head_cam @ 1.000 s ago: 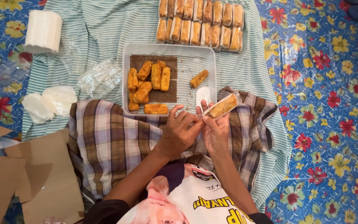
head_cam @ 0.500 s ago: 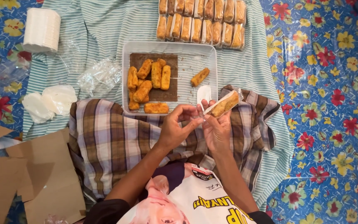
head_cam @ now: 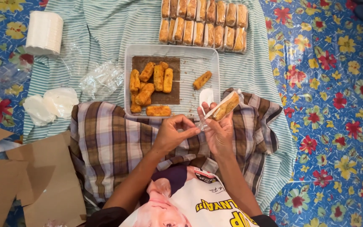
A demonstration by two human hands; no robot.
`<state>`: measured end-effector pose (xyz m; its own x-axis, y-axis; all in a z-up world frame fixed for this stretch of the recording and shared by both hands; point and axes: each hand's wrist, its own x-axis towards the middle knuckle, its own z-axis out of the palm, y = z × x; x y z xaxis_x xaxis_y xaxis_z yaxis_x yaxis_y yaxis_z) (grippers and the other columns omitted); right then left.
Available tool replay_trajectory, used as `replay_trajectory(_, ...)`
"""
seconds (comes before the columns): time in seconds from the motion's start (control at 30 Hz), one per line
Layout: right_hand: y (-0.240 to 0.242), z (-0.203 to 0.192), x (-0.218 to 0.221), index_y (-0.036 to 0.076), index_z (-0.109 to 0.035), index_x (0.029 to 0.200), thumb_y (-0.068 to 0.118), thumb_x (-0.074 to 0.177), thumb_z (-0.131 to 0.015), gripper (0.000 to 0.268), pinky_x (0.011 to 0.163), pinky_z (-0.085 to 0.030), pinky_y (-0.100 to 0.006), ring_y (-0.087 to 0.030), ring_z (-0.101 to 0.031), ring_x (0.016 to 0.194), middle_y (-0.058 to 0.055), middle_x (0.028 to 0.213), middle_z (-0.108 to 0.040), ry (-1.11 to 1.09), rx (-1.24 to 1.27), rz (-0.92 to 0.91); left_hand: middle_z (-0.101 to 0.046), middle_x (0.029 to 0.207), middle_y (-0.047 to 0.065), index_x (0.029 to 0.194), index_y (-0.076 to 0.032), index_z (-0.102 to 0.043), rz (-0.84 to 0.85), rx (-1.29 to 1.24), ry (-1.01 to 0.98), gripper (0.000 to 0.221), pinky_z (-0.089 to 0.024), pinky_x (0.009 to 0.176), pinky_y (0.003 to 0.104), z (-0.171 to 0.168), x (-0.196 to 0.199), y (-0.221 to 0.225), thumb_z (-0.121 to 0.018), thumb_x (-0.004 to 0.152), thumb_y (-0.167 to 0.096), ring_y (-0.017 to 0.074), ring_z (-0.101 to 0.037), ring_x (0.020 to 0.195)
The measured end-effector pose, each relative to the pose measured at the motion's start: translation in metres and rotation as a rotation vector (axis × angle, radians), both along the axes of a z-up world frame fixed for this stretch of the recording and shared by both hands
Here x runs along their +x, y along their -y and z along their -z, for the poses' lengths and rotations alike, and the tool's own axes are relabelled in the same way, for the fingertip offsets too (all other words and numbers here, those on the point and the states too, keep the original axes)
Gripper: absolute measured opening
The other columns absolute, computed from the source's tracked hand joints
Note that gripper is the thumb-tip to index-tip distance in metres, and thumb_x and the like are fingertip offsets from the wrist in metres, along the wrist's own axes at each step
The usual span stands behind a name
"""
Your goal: Manually placing individual fried snacks into plastic bags for packaging.
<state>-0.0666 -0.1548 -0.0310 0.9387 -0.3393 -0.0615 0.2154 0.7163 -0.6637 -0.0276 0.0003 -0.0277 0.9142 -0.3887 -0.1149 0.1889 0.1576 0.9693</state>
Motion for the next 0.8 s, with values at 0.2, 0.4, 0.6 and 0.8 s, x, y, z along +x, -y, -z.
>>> replay_trajectory(0.2, -0.001, -0.006, -0.003, 0.023, -0.018, 0.152, -0.023, 0.080, -0.056, 0.093, 0.118, -0.043, -0.056, -0.029, -0.059, 0.128, -0.008, 0.125, -0.052, -0.021, -0.022, -0.050, -0.078, 0.086, 0.005, 0.106, -0.004, -0.079, 0.091, -0.003, 0.043, 0.036, -0.060, 0.078, 0.027, -0.004, 0.007, -0.006, -0.093, 0.075, -0.017, 0.0067, -0.069, 0.078)
replay_trajectory(0.4, -0.006, -0.008, -0.009, 0.022, -0.024, 0.142, -0.023, 0.083, -0.053, 0.080, 0.106, -0.054, -0.056, -0.034, -0.059, 0.129, -0.010, 0.126, -0.050, 0.004, -0.004, -0.124, -0.073, 0.070, -0.001, 0.093, -0.005, -0.083, 0.122, -0.032, 0.037, 0.026, -0.055, 0.067, 0.019, -0.005, 0.009, -0.001, -0.095, 0.071, -0.011, 0.0007, -0.061, 0.067)
replay_trajectory(0.6, 0.004, 0.014, -0.012, 0.008, -0.047, 0.126, 0.054, 0.104, -0.039, 0.052, 0.110, -0.051, -0.050, -0.027, -0.063, 0.126, -0.014, 0.125, -0.065, -0.030, 0.007, -0.281, -0.073, 0.072, 0.005, 0.083, -0.008, -0.083, 0.125, 0.012, 0.223, 0.023, -0.054, 0.068, 0.025, -0.004, 0.010, 0.001, -0.097, 0.066, -0.011, 0.0078, -0.062, 0.064)
replay_trajectory(0.8, -0.012, -0.018, -0.009, 0.008, -0.046, 0.129, 0.045, 0.108, -0.037, 0.044, 0.075, -0.052, -0.032, -0.022, -0.067, 0.098, -0.012, 0.103, -0.067, -0.166, -0.107, -0.203, -0.065, 0.073, -0.001, 0.075, -0.015, -0.077, 0.058, 0.201, 0.700, 0.014, -0.053, 0.075, 0.031, 0.017, 0.021, 0.002, -0.091, 0.074, -0.013, 0.0211, -0.067, 0.066)
